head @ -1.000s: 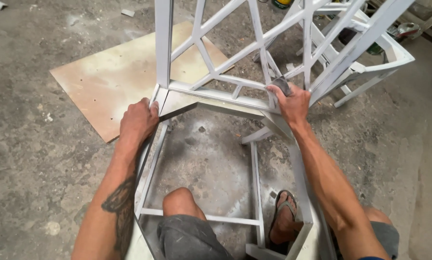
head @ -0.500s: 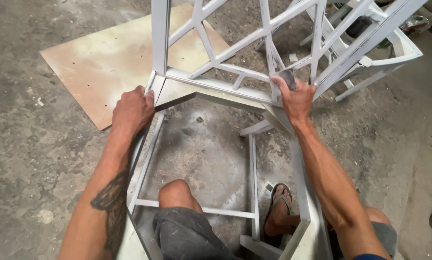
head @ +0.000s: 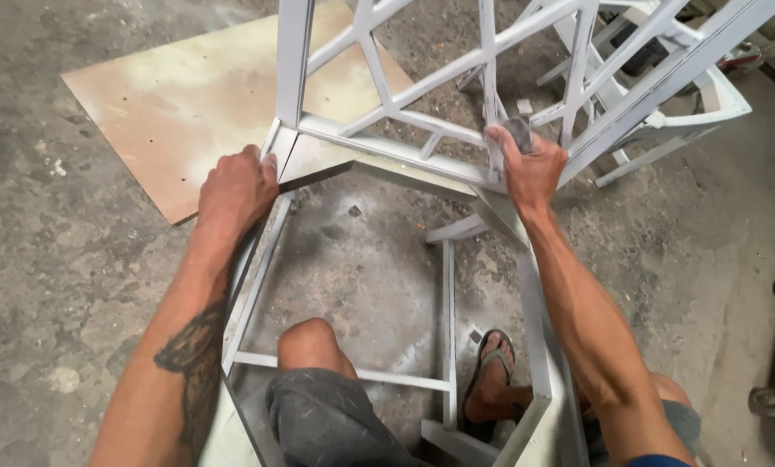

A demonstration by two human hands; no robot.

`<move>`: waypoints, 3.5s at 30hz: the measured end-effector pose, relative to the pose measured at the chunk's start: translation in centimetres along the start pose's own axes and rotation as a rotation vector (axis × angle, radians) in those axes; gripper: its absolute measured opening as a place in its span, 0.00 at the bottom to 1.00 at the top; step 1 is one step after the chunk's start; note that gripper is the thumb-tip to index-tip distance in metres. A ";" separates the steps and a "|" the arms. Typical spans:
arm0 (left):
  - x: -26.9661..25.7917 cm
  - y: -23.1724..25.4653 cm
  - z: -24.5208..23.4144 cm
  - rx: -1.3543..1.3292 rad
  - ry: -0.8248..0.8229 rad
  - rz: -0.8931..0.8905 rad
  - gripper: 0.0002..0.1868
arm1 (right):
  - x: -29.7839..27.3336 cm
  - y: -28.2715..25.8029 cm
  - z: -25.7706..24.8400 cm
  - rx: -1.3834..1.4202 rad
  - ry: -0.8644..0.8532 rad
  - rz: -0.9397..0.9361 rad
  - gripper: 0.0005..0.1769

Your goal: The person sands the frame of a white chair using a sanding block. They work on the legs, seat frame, and backrest, moving around the chair to reach different sections.

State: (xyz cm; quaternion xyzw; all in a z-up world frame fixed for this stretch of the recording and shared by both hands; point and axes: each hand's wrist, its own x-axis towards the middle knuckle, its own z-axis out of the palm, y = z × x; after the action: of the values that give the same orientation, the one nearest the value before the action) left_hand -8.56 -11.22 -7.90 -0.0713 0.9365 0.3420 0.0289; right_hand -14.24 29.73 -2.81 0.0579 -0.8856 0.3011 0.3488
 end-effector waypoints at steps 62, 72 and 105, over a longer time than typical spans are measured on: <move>-1.0 1.8 -2.0 0.004 0.037 0.055 0.23 | 2.5 -4.2 -0.5 -0.645 -0.402 -0.635 0.23; -1.4 1.8 -1.8 -0.028 0.038 0.050 0.22 | 2.1 -0.4 1.2 -0.614 -0.411 -0.487 0.25; -1.2 1.5 -1.2 -0.031 0.055 0.075 0.22 | -0.2 -4.5 2.4 -0.444 -0.318 -0.632 0.24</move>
State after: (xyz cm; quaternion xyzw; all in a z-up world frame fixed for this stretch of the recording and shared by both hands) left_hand -7.58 -10.75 -5.89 -0.0460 0.9336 0.3553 -0.0109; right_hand -14.12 24.66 -2.12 0.2961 -0.9104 -0.0315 0.2871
